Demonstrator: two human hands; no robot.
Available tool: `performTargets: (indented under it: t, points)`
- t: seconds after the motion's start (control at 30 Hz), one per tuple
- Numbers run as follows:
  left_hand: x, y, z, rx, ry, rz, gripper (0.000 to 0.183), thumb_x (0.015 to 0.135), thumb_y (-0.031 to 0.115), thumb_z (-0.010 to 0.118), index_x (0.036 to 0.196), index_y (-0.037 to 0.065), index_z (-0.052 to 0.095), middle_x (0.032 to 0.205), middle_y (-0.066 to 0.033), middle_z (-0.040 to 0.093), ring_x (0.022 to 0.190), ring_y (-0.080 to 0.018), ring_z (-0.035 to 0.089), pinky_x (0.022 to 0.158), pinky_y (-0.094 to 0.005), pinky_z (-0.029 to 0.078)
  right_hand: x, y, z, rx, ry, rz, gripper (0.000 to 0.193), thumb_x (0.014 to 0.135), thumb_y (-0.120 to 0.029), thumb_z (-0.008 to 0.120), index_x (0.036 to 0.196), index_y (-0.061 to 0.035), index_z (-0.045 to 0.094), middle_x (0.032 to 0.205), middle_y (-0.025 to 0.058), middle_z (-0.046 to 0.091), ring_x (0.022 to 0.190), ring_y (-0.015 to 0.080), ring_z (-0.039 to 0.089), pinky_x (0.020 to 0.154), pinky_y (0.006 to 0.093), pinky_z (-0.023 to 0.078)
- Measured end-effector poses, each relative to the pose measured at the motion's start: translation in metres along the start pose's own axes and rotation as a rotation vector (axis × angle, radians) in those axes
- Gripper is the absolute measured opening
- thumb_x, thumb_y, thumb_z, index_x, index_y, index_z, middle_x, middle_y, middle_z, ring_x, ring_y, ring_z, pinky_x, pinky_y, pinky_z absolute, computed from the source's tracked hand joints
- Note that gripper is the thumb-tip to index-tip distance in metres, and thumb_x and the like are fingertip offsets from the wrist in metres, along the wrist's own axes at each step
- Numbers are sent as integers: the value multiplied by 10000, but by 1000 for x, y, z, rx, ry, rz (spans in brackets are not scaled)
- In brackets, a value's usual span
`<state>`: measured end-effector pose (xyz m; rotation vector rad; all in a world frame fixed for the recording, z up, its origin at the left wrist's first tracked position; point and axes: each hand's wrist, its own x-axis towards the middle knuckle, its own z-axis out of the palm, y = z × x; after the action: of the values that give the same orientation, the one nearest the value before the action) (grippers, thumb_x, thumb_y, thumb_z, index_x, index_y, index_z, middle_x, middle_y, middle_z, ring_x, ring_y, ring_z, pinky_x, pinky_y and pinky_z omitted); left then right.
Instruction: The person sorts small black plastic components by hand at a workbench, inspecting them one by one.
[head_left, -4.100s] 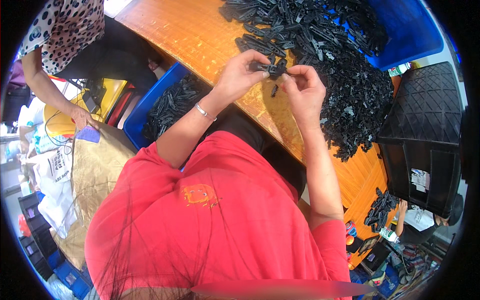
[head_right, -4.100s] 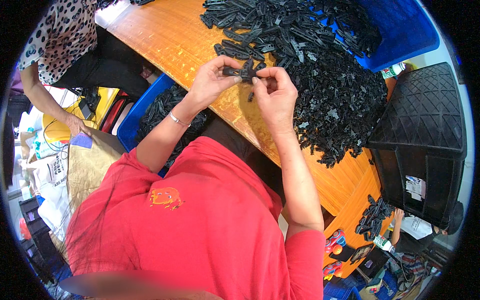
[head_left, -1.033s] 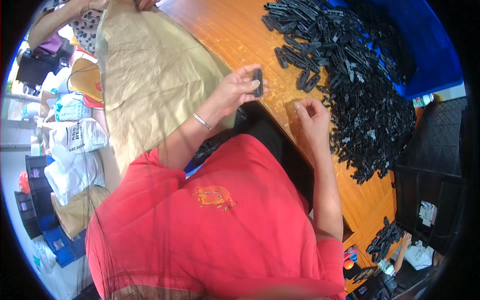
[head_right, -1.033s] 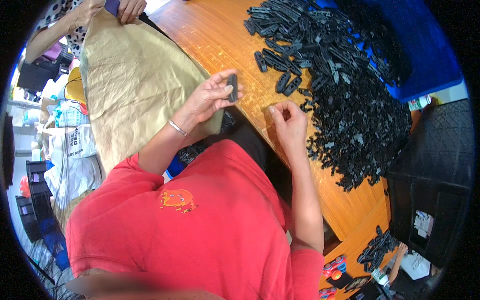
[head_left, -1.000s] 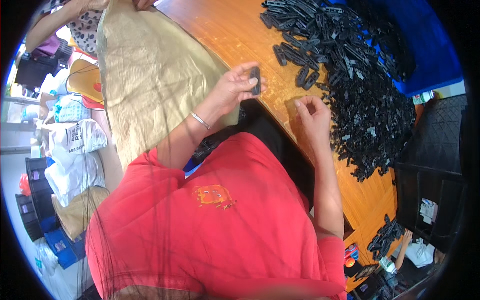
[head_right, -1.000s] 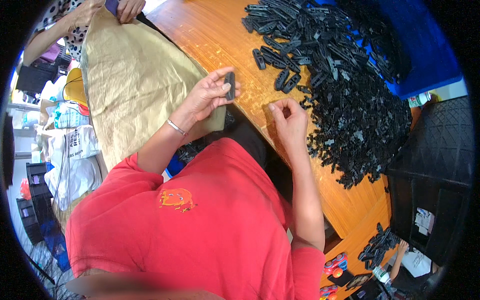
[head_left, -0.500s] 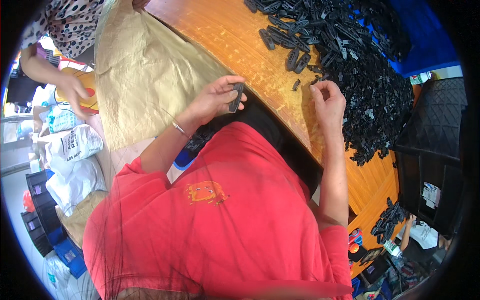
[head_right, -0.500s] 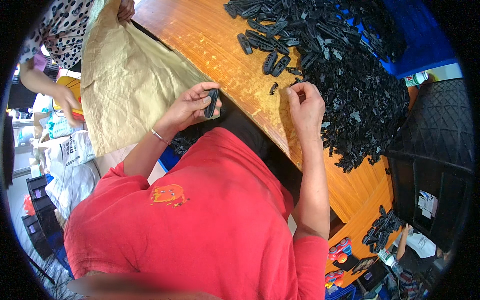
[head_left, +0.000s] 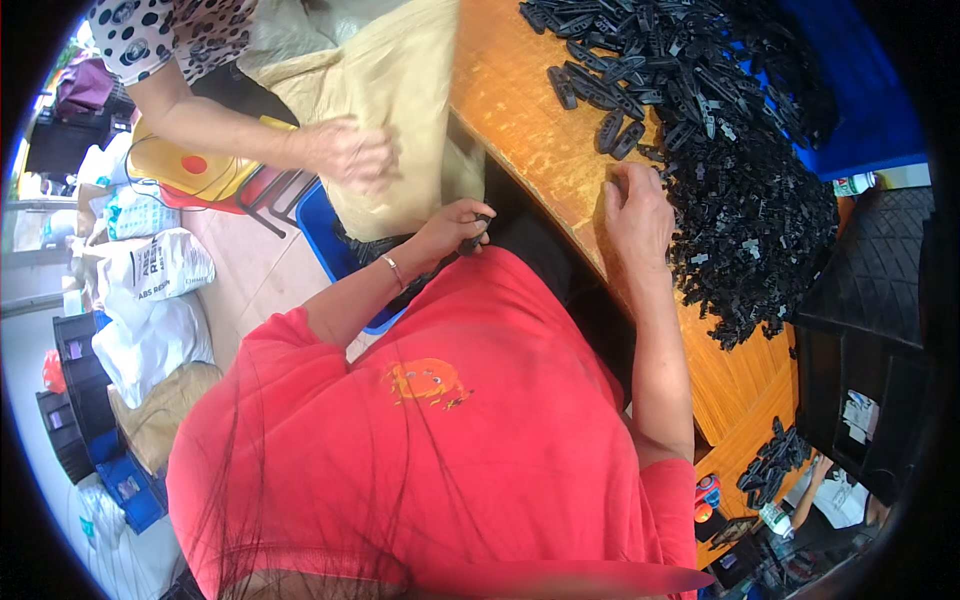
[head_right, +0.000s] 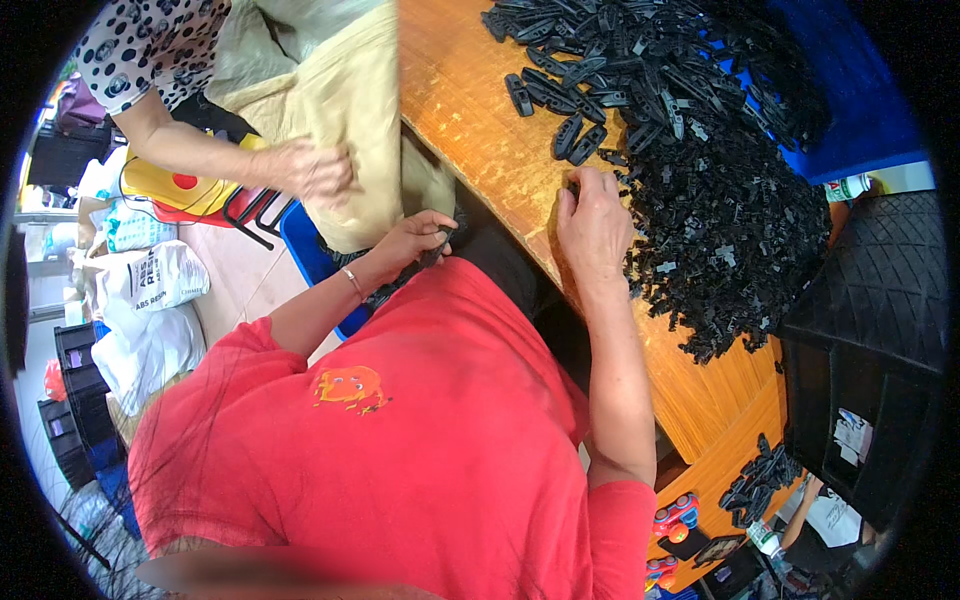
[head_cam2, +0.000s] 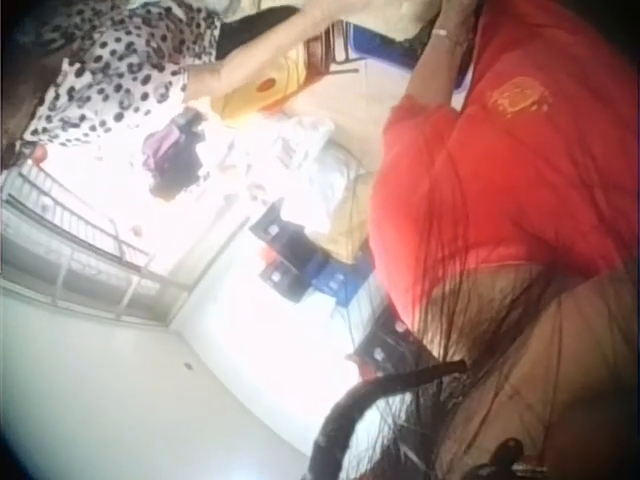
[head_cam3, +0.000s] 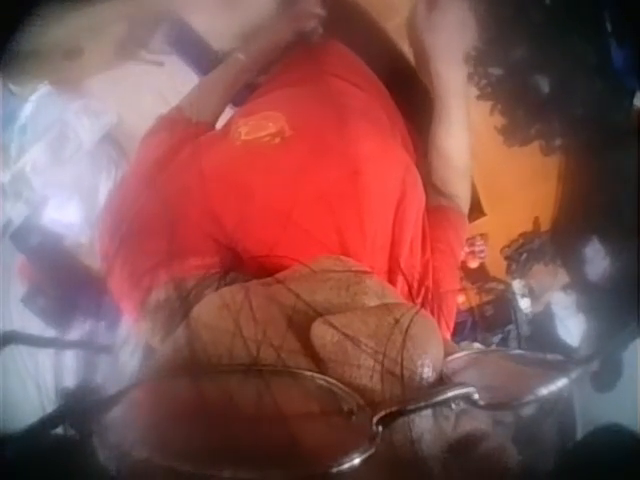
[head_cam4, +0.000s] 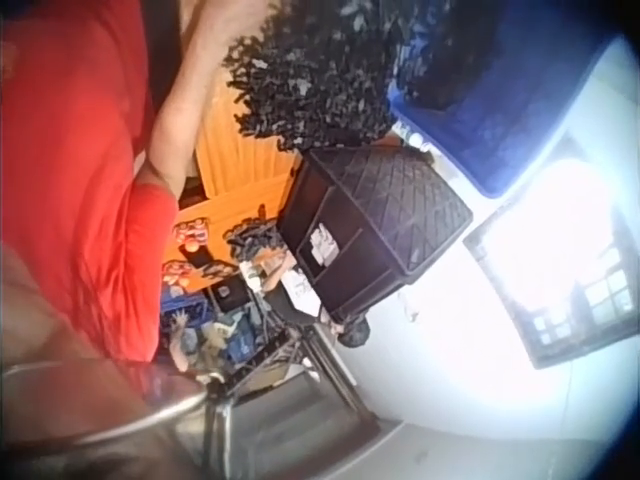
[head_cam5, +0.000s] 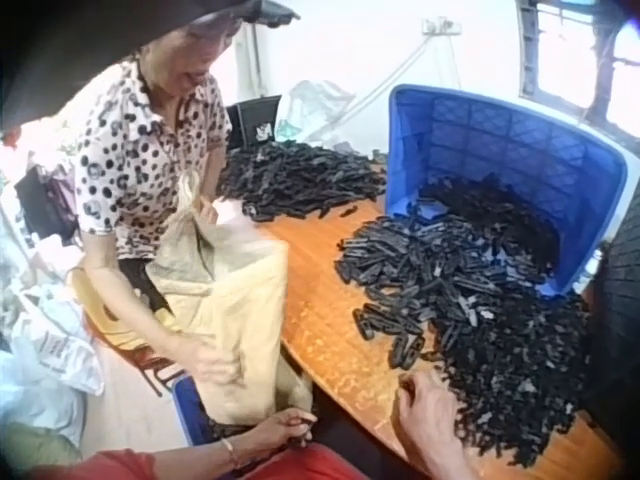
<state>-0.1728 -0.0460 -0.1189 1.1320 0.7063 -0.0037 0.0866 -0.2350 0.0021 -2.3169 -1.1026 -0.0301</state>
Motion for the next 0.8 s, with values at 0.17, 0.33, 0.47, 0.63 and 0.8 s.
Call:
performTargets:
  t: [0.17,0.33,0.47,0.63,0.8]
  points:
    - [3,-29,-24,189,85,-41,260,1077,102,600,1337,91,615,934,-48,702,742,-126,645,653,-271,521,-4,0,-3,-14,-34,-4,282,936,-158,782,1185,-124,656,1116,140,667,945,402,715,780,494,585]
    - [13,-89,-79,277,241,-131,286,1049,71,606,1334,59,621,919,-62,662,777,-155,638,662,-301,560,-3,-1,-6,-4,-58,-32,273,926,-141,787,1171,-112,672,1094,151,673,944,405,714,777,496,585]
    - [35,-149,-144,894,500,400,409,969,101,699,1363,39,609,1114,-206,738,984,-394,736,826,-489,597,-4,-5,-4,27,-12,-82,255,908,-108,792,1144,-97,696,1069,162,681,911,412,717,778,490,587]
    - [14,16,-35,1129,24,261,144,962,99,705,1055,-7,733,928,-142,769,860,-269,740,787,-378,583,-9,9,0,108,105,-121,207,920,-74,757,1120,-58,705,1036,172,718,911,406,719,793,482,588]
    - [5,156,54,843,41,793,86,1029,80,680,1064,13,722,906,-76,694,783,-137,673,743,-309,564,-11,8,-1,102,107,-117,177,924,-62,745,1094,-53,698,1038,163,711,914,403,716,791,477,582]
